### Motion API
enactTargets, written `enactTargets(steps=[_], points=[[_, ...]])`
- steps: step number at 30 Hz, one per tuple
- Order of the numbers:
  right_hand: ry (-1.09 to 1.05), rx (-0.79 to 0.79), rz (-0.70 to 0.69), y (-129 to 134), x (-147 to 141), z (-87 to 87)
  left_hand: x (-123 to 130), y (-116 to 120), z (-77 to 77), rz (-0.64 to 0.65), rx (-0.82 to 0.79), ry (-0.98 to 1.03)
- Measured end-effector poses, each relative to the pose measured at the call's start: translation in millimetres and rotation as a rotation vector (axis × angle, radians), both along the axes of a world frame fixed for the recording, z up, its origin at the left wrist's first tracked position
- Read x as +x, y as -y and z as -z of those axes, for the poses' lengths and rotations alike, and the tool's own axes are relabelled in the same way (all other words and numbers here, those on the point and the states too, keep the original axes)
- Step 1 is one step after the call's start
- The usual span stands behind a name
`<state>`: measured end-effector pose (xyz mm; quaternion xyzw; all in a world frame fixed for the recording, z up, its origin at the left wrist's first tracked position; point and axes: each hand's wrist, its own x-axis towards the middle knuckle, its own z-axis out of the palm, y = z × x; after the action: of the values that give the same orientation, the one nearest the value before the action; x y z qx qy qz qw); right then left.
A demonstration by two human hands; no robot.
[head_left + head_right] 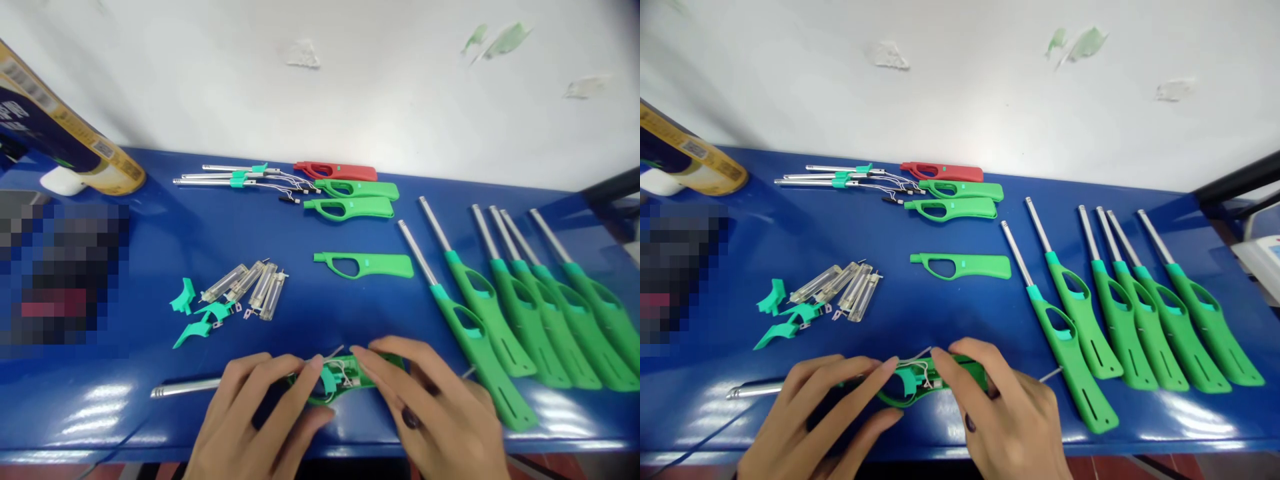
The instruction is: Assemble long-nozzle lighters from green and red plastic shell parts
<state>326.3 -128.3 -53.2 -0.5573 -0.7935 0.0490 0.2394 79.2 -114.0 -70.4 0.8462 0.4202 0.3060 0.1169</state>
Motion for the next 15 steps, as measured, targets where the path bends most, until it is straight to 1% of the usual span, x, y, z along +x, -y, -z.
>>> enactTargets(steps=[3, 5, 9, 12, 15], points=[[0.033, -0.076, -0.089, -15.4, -0.8, -5.2, -3.1, -2.3, -8.1, -0.089, -0.023, 0.005], [0.100, -0.114, -0.140, -22.3, -1.8, -5.9, -10.0, -2.9, -8.7, -0.120, -0.056, -0.003], [0.161, -0.170, -0.192, -27.1, -2.5, -5.9, -25.5, -2.6, -2.1, -0.074, -0.093, -0.012], [0.125, -0.190, -0.211, -29.4, -5.0, -6.5, -31.1, -1.7, 3.2, -0.053, -0.113, -0.017], [0.078, -0.161, -0.208, -31.9, -9.2, -6.8, -32.2, -0.8, 5.2, -0.036, -0.131, -0.028]])
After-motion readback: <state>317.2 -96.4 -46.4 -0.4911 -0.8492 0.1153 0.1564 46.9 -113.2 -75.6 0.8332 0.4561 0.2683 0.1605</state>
